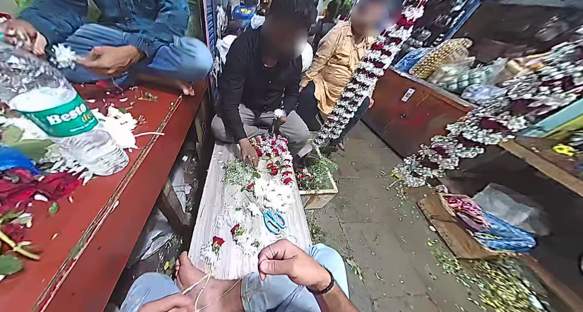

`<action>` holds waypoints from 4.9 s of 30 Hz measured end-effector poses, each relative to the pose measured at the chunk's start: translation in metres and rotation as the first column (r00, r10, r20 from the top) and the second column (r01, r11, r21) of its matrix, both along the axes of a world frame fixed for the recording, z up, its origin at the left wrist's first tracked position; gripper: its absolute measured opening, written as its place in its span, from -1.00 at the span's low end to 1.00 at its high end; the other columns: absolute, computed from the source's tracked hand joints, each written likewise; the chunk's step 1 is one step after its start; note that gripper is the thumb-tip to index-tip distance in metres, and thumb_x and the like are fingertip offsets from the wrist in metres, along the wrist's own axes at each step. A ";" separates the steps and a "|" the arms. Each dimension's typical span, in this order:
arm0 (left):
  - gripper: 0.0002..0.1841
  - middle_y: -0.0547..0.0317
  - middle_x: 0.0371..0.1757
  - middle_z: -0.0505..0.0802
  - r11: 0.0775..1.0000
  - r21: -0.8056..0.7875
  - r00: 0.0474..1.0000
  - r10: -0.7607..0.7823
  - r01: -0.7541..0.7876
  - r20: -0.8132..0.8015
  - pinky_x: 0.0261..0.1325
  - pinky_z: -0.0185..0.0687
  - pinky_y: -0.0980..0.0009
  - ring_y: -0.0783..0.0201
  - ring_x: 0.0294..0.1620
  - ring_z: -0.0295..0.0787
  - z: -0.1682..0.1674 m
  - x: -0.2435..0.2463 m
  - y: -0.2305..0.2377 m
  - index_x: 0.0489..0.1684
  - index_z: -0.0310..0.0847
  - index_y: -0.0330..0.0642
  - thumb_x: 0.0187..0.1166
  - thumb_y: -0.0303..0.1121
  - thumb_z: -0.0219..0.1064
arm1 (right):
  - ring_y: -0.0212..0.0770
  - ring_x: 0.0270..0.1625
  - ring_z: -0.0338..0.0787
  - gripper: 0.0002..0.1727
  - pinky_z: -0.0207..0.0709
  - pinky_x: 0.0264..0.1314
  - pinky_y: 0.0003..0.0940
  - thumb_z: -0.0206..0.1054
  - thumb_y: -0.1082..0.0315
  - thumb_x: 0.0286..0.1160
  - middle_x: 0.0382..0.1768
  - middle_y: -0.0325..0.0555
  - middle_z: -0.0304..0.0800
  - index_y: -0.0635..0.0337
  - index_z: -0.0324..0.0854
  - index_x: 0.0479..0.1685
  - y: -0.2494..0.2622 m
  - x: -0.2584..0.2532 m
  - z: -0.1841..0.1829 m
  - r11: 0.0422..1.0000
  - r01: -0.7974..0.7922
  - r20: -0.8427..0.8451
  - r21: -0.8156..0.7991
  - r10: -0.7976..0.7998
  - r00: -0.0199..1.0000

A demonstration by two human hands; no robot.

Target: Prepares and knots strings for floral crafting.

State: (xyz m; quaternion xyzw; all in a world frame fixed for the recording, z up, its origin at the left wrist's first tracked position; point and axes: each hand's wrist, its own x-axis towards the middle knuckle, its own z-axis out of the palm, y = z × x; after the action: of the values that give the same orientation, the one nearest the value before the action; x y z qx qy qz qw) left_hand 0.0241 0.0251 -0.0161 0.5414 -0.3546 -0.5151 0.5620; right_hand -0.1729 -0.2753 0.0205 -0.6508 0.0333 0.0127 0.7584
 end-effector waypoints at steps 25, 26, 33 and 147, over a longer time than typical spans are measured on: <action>-0.54 0.24 -0.56 0.70 0.965 0.225 0.983 0.102 -0.134 0.151 -0.53 0.39 0.56 0.43 -0.65 0.50 0.089 -0.018 -0.055 0.19 0.55 -0.12 0.89 0.01 -0.16 | -0.58 -0.42 0.55 -0.70 0.44 -0.35 -0.63 0.43 0.32 0.54 -0.36 -0.36 0.75 0.27 0.76 0.15 0.048 0.042 -0.016 0.985 0.082 0.024 0.148 -0.087 0.996; -0.57 0.23 -0.56 0.70 0.957 0.252 0.979 0.099 -0.143 0.177 -0.53 0.36 0.53 0.41 -0.66 0.48 0.087 -0.018 -0.055 0.21 0.53 -0.09 0.89 0.01 -0.13 | -0.56 -0.42 0.54 -0.70 0.45 -0.34 -0.61 0.43 0.31 0.54 -0.39 -0.37 0.71 0.26 0.77 0.15 0.049 0.042 -0.019 0.987 0.110 0.006 0.115 -0.111 0.994; -0.76 0.29 -0.59 0.64 0.961 0.206 0.963 0.131 -0.182 0.237 -0.42 0.48 0.49 0.43 -0.58 0.54 0.083 -0.028 -0.064 0.11 0.44 -0.07 0.79 -0.11 0.16 | -0.44 -0.25 0.78 -0.76 0.70 -0.15 -0.48 0.44 0.41 0.54 -0.23 -0.19 0.87 0.33 0.73 0.10 0.073 0.050 -0.003 0.988 0.054 -0.002 0.141 -0.054 0.999; -0.70 0.31 -0.45 0.76 0.988 -0.042 0.937 0.157 -0.151 0.314 -0.36 0.53 0.62 0.60 -0.47 0.57 0.028 -0.042 -0.040 -0.16 0.78 -0.27 0.79 -0.31 0.14 | -0.34 -0.34 0.82 -0.74 0.76 -0.14 -0.30 0.19 0.28 0.72 -0.40 -0.26 0.84 0.15 0.75 -0.26 0.019 0.003 -0.022 0.993 0.023 -0.127 0.116 -0.008 0.992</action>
State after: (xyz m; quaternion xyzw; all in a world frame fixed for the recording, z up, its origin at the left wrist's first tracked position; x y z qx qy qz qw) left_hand -0.0177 -0.0145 0.0123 0.6380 -0.4009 -0.3731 0.5413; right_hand -0.1700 -0.2567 -0.0015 -0.6027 0.0853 0.0500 0.7918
